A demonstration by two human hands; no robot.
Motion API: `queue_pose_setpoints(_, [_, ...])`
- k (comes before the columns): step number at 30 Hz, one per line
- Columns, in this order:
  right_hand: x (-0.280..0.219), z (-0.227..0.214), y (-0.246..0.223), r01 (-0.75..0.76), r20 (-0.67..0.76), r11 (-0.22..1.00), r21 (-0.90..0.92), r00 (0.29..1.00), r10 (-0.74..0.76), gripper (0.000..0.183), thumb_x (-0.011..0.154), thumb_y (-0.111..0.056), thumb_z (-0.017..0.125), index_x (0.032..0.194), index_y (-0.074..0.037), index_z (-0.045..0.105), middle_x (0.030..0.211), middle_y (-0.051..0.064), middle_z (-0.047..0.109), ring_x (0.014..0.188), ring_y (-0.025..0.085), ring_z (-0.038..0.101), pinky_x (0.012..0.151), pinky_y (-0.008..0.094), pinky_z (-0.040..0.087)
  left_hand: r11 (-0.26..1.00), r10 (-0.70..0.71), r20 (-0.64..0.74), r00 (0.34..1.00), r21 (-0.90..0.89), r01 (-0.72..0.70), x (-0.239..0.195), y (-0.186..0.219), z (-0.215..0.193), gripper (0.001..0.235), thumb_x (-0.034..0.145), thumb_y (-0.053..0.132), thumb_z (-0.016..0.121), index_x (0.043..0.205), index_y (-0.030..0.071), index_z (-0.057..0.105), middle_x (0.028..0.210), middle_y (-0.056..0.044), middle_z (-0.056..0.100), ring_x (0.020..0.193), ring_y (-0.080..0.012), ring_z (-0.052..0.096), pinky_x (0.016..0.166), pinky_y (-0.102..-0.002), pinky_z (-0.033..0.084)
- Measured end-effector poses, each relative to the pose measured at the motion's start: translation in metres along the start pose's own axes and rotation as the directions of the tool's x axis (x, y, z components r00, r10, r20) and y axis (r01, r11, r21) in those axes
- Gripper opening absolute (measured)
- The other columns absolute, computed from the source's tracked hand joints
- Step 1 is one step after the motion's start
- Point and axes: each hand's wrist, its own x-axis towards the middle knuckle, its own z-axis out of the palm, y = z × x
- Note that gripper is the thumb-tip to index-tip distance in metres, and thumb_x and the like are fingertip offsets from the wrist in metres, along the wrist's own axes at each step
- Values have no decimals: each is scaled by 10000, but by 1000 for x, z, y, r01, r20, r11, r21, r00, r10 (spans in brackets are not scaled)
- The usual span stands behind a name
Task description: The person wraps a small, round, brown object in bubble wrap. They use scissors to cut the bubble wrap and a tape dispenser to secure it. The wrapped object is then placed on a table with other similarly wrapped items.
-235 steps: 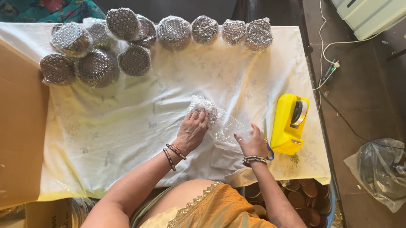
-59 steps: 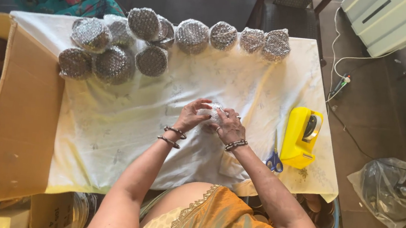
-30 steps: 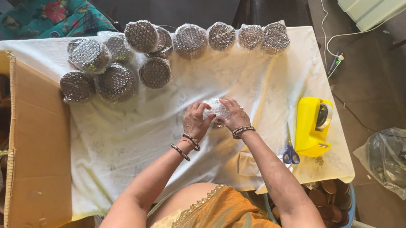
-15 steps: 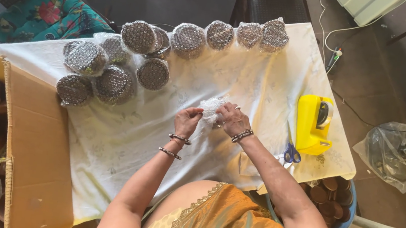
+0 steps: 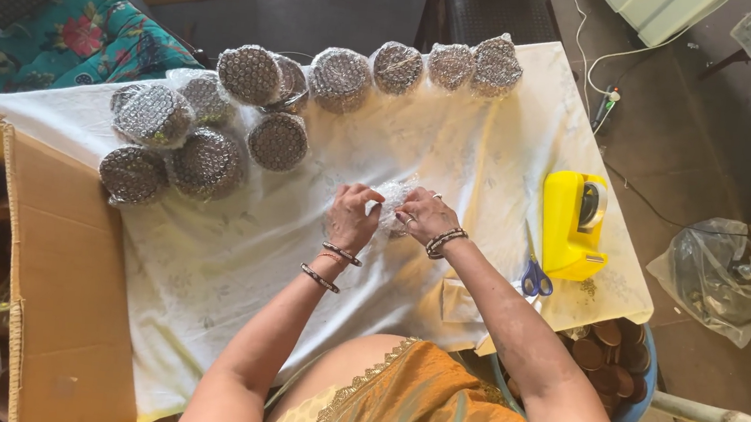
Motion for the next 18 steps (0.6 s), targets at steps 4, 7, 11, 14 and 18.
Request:
queue_pose_setpoints(4, [-1,-8,-13,-31,35,999,-30,999,32,203,896,-385,734,1048,-253,759,1224,-13,600,1170,219,595,968,405,530,996,90,75,993,7,-91,-6,-2,-2,139,781,186,802,916,217,786,1126,-2,703,1083,-241,619,859,-378,543])
queue_pose_setpoints(7, [-3,-14,-20,-40,53,996,-81,998,45,291,848,-395,783,1085,-242,710,1221,-4,583,1192,225,578,971,412,527,995,86,113,990,36,-90,-10,-6,-3,148,744,220,833,876,191,771,1136,-36,684,1086,-258,602,846,-397,532])
queue_pose_setpoints(11, [-3,-11,-23,-30,29,994,-103,999,33,400,806,-374,822,1156,-260,666,1222,2,575,1210,232,565,970,422,526,999,-42,177,983,9,41,-6,-24,4,233,717,281,856,891,170,749,1133,-32,682,1090,-265,606,885,-410,522])
queue_pose_setpoints(14, [-6,-11,-24,-35,22,996,-88,999,37,410,807,-357,819,1178,-279,662,1226,-6,573,1211,225,566,965,422,530,997,-64,171,983,-28,70,2,-28,10,298,731,306,862,951,149,736,1110,-50,680,1108,-279,605,900,-420,515])
queue_pose_setpoints(18, [-6,-8,-22,-21,19,995,-97,1000,23,401,820,-351,810,1190,-292,667,1237,-12,571,1209,219,569,953,418,540,989,-111,49,993,-90,116,19,-10,3,493,786,312,813,1222,135,665,1086,-60,675,1067,-251,634,886,-408,527])
